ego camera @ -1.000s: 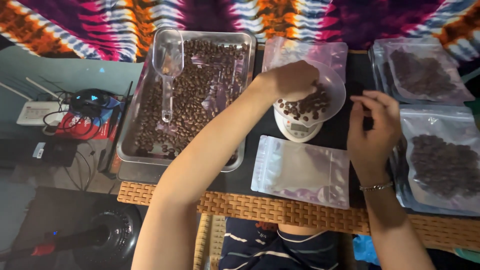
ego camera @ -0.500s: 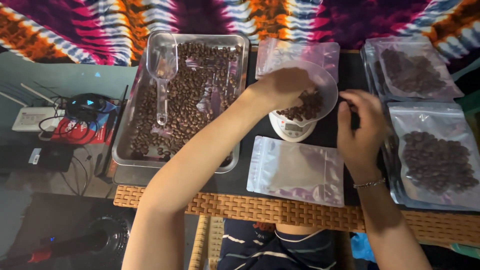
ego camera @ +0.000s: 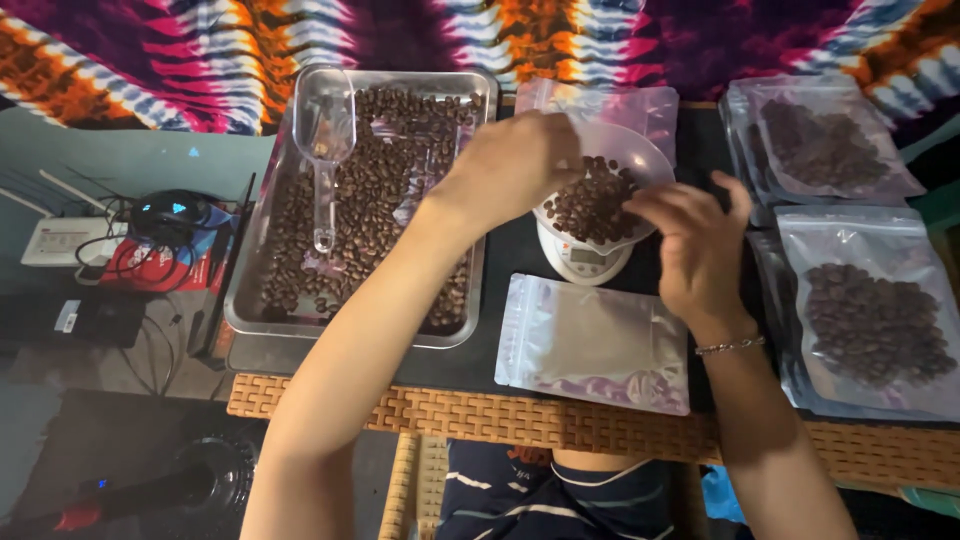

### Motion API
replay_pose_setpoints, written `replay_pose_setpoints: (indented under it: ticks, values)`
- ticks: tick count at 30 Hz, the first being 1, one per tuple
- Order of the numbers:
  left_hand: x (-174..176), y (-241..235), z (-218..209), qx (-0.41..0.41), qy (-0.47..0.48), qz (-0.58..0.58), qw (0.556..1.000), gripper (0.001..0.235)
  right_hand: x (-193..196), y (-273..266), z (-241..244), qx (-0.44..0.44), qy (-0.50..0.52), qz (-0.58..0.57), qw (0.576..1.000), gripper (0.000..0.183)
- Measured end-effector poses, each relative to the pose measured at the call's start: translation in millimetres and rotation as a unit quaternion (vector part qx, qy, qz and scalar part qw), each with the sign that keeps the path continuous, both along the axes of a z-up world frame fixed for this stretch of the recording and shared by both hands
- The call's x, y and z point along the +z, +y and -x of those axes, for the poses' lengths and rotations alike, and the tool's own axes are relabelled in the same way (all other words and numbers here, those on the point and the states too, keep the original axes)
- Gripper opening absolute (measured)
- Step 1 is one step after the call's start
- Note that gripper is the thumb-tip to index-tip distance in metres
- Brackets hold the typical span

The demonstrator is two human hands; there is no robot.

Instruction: Manually weighing roasted coffee beans on a digital scale and transferring them into plastic bags for packaging.

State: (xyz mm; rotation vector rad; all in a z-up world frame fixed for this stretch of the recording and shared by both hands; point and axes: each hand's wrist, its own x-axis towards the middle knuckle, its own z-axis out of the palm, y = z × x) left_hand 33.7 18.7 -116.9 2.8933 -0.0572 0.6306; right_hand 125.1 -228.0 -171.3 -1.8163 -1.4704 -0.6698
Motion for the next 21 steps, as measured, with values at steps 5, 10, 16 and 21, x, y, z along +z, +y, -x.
replay_pose_setpoints:
  ticks: [5, 10, 16, 21]
  values:
    - [34, 4, 45, 0.006, -0.005, 0.019, 1.0, 0.035, 11, -1, 10, -0.049, 0.059, -0.051, 0.996, 0.075]
    - [32, 13, 73, 0.047, 0.026, 0.074, 0.996, 0.033, 14, -2, 14, -0.084, 0.067, -0.071, 0.992, 0.067]
    - [-21, 61, 86, 0.266, 0.211, 0.037, 0.94, 0.06, -5, 4, 6, -0.06, 0.111, -0.089, 0.988, 0.062]
    - [-13, 61, 99, 0.251, 0.287, 0.122, 0.916, 0.074, -8, 5, 4, -0.047, 0.121, -0.084, 0.988, 0.065]
